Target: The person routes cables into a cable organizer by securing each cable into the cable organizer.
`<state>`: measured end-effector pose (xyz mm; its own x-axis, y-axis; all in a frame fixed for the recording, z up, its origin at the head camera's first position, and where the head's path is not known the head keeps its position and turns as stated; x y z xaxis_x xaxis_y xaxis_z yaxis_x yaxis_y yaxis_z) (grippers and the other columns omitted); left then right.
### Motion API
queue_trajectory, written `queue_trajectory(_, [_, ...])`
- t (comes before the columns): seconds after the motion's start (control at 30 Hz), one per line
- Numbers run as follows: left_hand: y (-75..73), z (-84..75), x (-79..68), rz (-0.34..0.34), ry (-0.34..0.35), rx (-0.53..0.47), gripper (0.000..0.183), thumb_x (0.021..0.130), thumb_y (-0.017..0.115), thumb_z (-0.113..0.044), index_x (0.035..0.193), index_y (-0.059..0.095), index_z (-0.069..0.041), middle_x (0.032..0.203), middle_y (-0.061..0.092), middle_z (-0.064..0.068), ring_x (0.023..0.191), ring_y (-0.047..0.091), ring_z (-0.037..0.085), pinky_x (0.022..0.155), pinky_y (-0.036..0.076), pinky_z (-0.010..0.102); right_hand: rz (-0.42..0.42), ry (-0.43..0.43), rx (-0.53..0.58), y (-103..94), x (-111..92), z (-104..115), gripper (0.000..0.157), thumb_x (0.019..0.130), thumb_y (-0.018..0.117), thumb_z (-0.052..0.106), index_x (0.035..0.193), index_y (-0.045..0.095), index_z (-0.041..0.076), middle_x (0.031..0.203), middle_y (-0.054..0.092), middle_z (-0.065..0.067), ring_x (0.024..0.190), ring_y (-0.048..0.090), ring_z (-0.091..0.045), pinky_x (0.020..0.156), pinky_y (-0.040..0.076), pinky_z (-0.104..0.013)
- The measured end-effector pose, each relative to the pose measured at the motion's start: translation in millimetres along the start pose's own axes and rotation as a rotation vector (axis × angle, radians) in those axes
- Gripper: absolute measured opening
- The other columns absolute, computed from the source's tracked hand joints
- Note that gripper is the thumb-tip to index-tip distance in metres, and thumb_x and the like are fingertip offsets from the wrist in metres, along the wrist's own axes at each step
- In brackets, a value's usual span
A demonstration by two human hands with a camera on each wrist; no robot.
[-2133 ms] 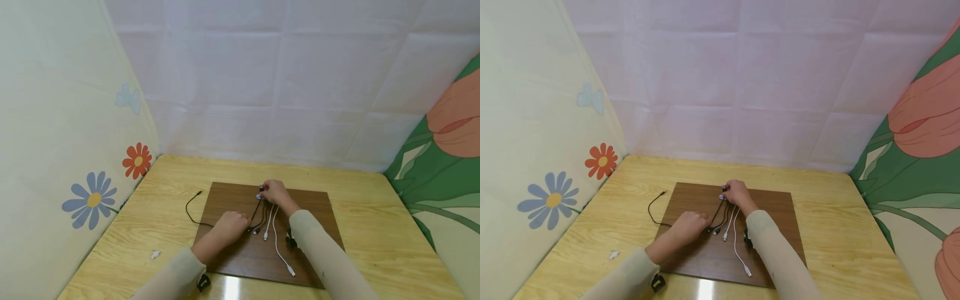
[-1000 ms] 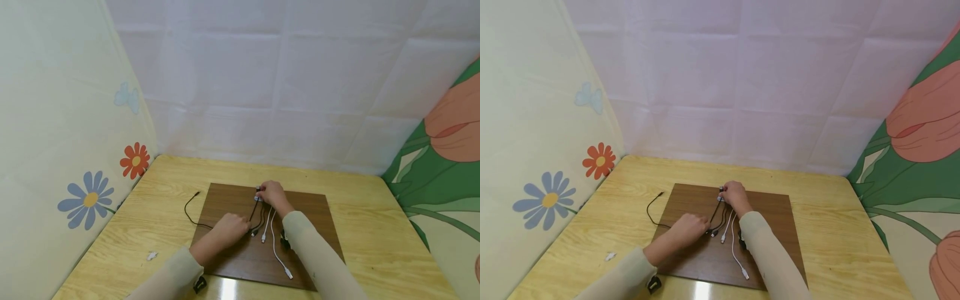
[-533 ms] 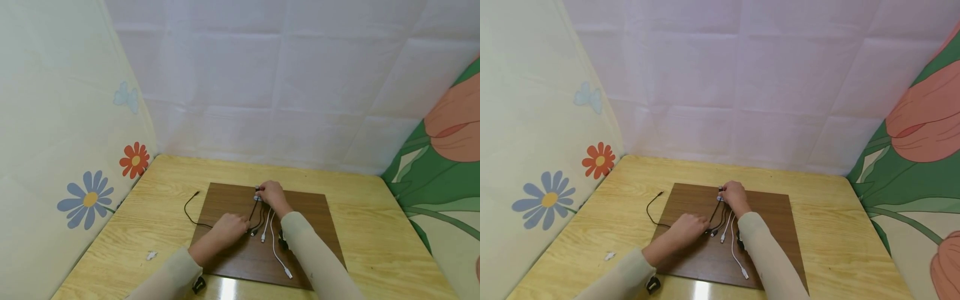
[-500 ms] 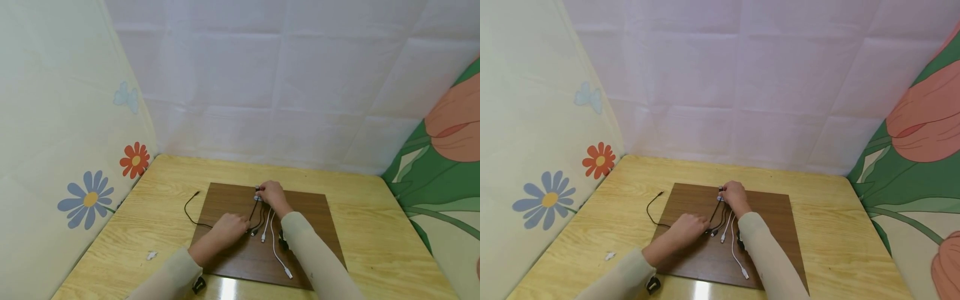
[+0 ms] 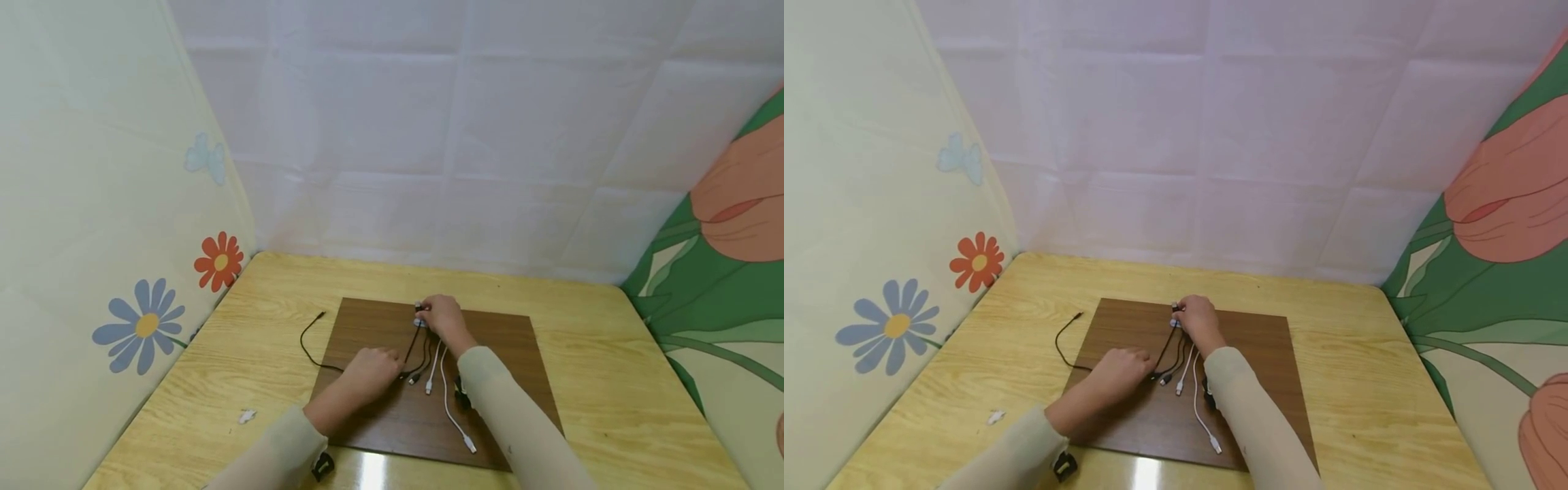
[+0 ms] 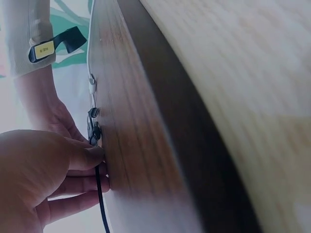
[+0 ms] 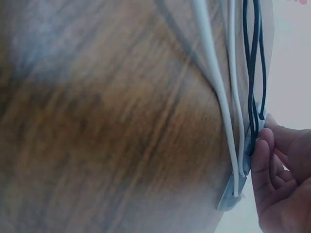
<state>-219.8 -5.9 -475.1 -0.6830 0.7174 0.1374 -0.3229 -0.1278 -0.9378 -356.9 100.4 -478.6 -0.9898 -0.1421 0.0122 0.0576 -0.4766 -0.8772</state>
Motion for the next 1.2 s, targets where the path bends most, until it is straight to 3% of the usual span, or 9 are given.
queue_trajectory(0.17, [-0.2, 0.4, -0.8, -0.01, -0.014, -0.02, 0.016, 0.09, 0.072, -0.013, 0.105, 0.074, -0.015, 0.096, 0.073, -0.003, 0.082, 0.069, 0.013, 0.062, 0.057, 0.027, -0.024, 0.005, 0.009, -2.0, -1.9, -1.3, 0.018, 0.09, 0.078, 0.022, 0.094, 0.073, 0.006, 0.091, 0.073, -0.009, 0.076, 0.062, -0.022, 0.069, 0.053, -0.035])
queue_trajectory(0.4, [-2.1, 3.9, -1.7, -0.021, -0.044, -0.068, 0.019, 0.09, 0.07, -0.011, 0.107, 0.073, -0.016, 0.1, 0.073, -0.002, 0.088, 0.07, 0.016, 0.065, 0.059, 0.03, -0.01, 0.003, 0.003, -5.0, -3.5, -1.2, 0.017, 0.092, 0.076, 0.022, 0.087, 0.073, 0.007, 0.079, 0.07, -0.005, 0.066, 0.059, -0.018, 0.061, 0.05, -0.032])
queue_trajectory(0.63, [-0.6, 7.2, -4.6, -0.028, -0.068, -0.105, 0.023, 0.09, 0.07, -0.009, 0.111, 0.074, -0.018, 0.104, 0.073, -0.002, 0.091, 0.069, 0.016, 0.065, 0.059, 0.029, 0.013, -0.004, -0.038, -6.0, -7.1, -0.1, 0.017, 0.098, 0.066, 0.015, 0.102, 0.077, 0.003, 0.101, 0.075, -0.012, 0.085, 0.067, -0.025, 0.078, 0.057, -0.038])
queue_trajectory(0.8, [-1.3, 9.8, -4.7, -0.02, -0.081, -0.136, 0.023, 0.091, 0.07, -0.009, 0.111, 0.074, -0.018, 0.106, 0.073, -0.002, 0.093, 0.07, 0.016, 0.069, 0.059, 0.029, 0.028, 0.01, 0.016, -10.2, -13.1, -3.1, 0.019, 0.097, 0.062, 0.009, 0.106, 0.076, 0.001, 0.11, 0.074, -0.016, 0.098, 0.068, -0.031, 0.086, 0.057, -0.043])
queue_trajectory(0.93, [-1.1, 13.4, -5.3, 0.015, -0.098, -0.227, 0.02, 0.096, 0.065, -0.011, 0.112, 0.073, -0.017, 0.111, 0.074, 0.0, 0.098, 0.07, 0.018, 0.075, 0.06, 0.032, 0.011, -0.005, 0.053, -20.0, -18.8, -8.1, 0.02, 0.095, 0.061, 0.007, 0.107, 0.076, 0.002, 0.112, 0.073, -0.016, 0.105, 0.066, -0.033, 0.091, 0.054, -0.046])
queue_trajectory(1.03, [-0.3, 19.7, -7.0, 0.039, -0.116, -0.372, 0.019, 0.101, 0.059, -0.013, 0.115, 0.072, -0.015, 0.112, 0.074, 0.002, 0.101, 0.071, 0.02, 0.082, 0.059, 0.035, 0.008, -0.018, 0.074, -32.2, -24.9, -11.8, 0.02, 0.096, 0.061, 0.009, 0.109, 0.075, 0.002, 0.112, 0.073, -0.015, 0.105, 0.066, -0.033, 0.091, 0.053, -0.047])
queue_trajectory(1.2, [-6.6, 39.6, -14.1, 0.014, -0.153, -0.546, 0.021, 0.103, 0.06, -0.023, 0.116, 0.072, -0.012, 0.112, 0.074, 0.003, 0.105, 0.07, 0.022, 0.09, 0.057, 0.039, 0.019, -0.052, 0.11, -55.8, -40.4, -21.9, 0.026, 0.101, 0.059, 0.015, 0.118, 0.071, 0.001, 0.116, 0.07, -0.017, 0.105, 0.065, -0.033, 0.088, 0.054, -0.049])
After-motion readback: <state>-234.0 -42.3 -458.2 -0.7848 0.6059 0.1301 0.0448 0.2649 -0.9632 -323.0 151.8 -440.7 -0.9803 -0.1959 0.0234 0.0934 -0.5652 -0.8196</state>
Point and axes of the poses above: each hand's wrist, its own x-axis towards the middle knuckle, its own y-axis out of the palm, z = x × y, the point moved 9 cm from there along x, towards the middle knuckle
